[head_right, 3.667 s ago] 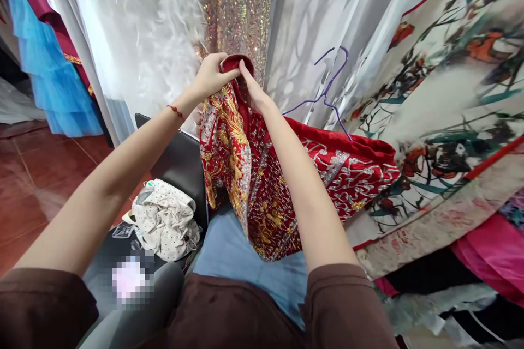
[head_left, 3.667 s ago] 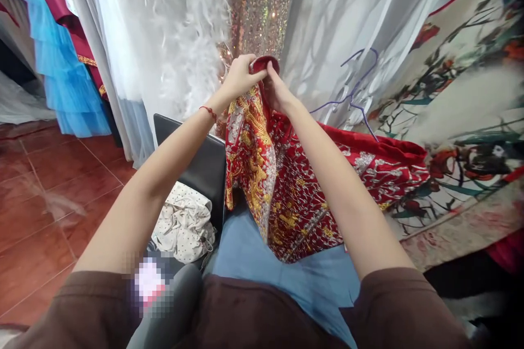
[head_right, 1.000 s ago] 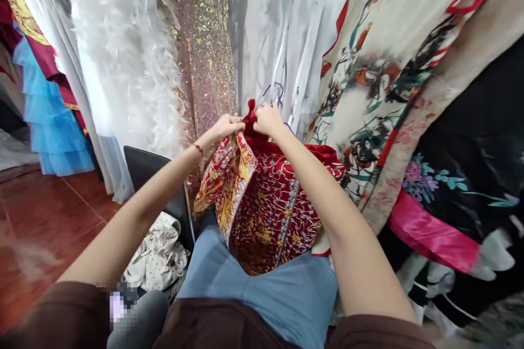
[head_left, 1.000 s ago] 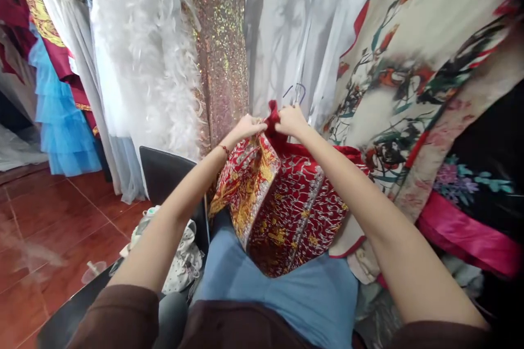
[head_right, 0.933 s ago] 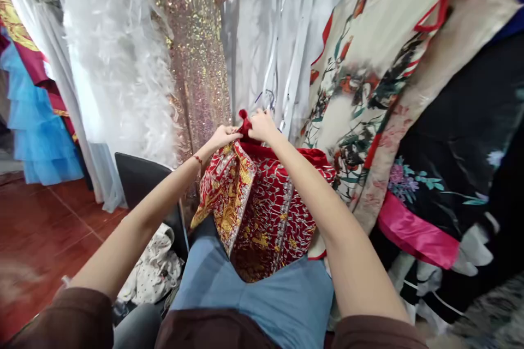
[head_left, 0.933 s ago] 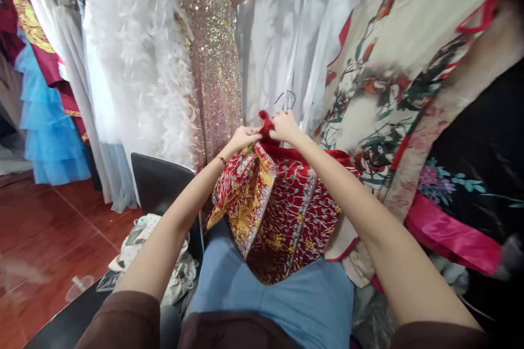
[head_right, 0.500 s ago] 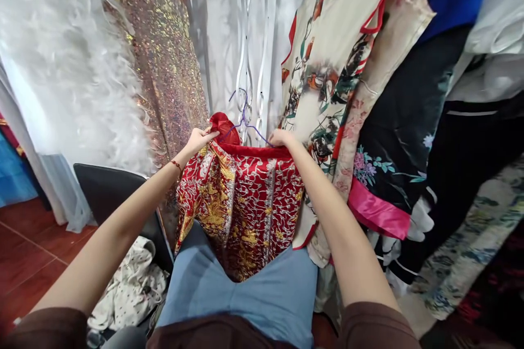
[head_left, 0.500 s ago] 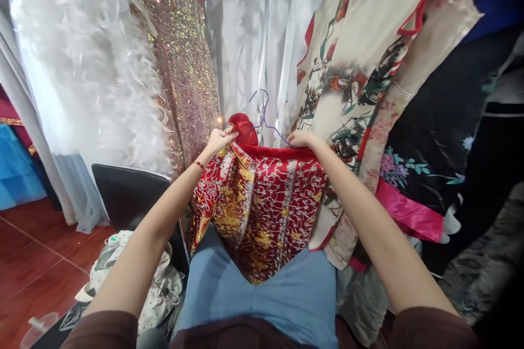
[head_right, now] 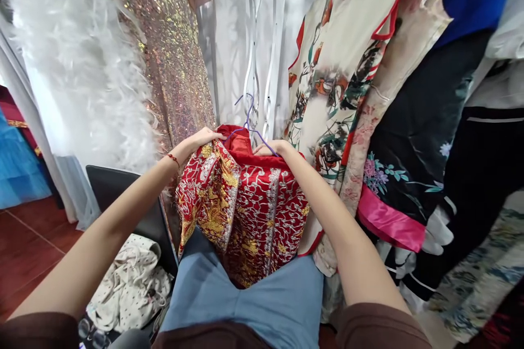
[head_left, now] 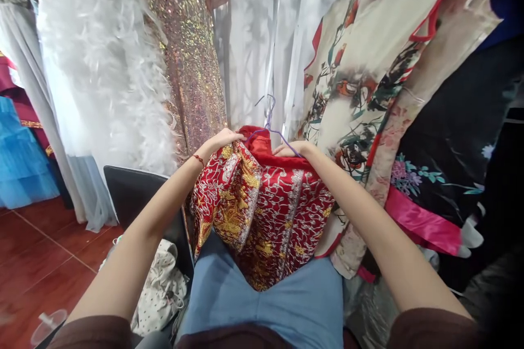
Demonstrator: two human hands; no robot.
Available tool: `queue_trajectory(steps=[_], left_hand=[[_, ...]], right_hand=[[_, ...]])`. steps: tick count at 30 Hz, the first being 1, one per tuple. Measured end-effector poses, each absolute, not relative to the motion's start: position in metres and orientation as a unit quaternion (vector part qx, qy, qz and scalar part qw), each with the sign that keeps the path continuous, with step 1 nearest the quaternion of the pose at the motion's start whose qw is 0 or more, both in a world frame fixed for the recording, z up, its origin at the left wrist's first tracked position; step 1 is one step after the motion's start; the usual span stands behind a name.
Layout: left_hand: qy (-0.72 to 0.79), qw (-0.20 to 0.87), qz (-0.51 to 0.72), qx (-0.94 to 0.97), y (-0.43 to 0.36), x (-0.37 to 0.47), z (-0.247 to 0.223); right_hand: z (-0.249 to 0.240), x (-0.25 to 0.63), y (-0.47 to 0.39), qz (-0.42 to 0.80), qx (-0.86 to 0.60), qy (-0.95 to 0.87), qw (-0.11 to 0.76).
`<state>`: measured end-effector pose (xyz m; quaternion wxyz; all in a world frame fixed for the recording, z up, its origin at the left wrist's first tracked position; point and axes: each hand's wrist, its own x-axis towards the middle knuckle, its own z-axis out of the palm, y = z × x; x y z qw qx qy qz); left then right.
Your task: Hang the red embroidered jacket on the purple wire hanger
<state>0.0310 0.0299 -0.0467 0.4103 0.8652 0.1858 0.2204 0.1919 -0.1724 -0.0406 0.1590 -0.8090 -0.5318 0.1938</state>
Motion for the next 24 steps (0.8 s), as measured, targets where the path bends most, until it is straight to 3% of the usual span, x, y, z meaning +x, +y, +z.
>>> queue_trajectory(steps=[4,8,11,14,16,19,22,24], left_hand=[[0.228,0.347,0.229,0.880,0.044,0.009,-0.032],[0.295,0.203,0.238,0.903,0.060,-0.016,-0.016],[0.324,0.020,0.271,0.906,0.058,-0.017,-0.017],[0.316,-0.136,0.330,0.879,0.044,-0.007,-0.029],[0.340,-0.144,0.320,0.872,0.037,-0.003,-0.040],[0.424,-0.067,0.190,0.883,0.034,-0.004,-0.057],[0.438,-0.011,0.035,0.898,0.037,-0.012,-0.075],[0.424,-0.019,0.004,0.905,0.042,-0.019,-0.088]], right_hand=[[-0.041,0.206,-0.189,0.264,-0.819,-0.481,0.171],[-0.033,0.224,-0.221,0.299,-0.802,-0.434,0.280],[-0.020,0.234,-0.245,0.200,-0.779,-0.471,0.362],[-0.016,0.236,-0.257,0.067,-0.771,-0.500,0.389],[-0.024,0.233,-0.257,-0.024,-0.770,-0.506,0.389],[-0.049,0.227,-0.250,-0.128,-0.762,-0.494,0.399],[-0.070,0.219,-0.240,-0.137,-0.760,-0.473,0.424],[-0.076,0.214,-0.235,-0.097,-0.761,-0.467,0.440]])
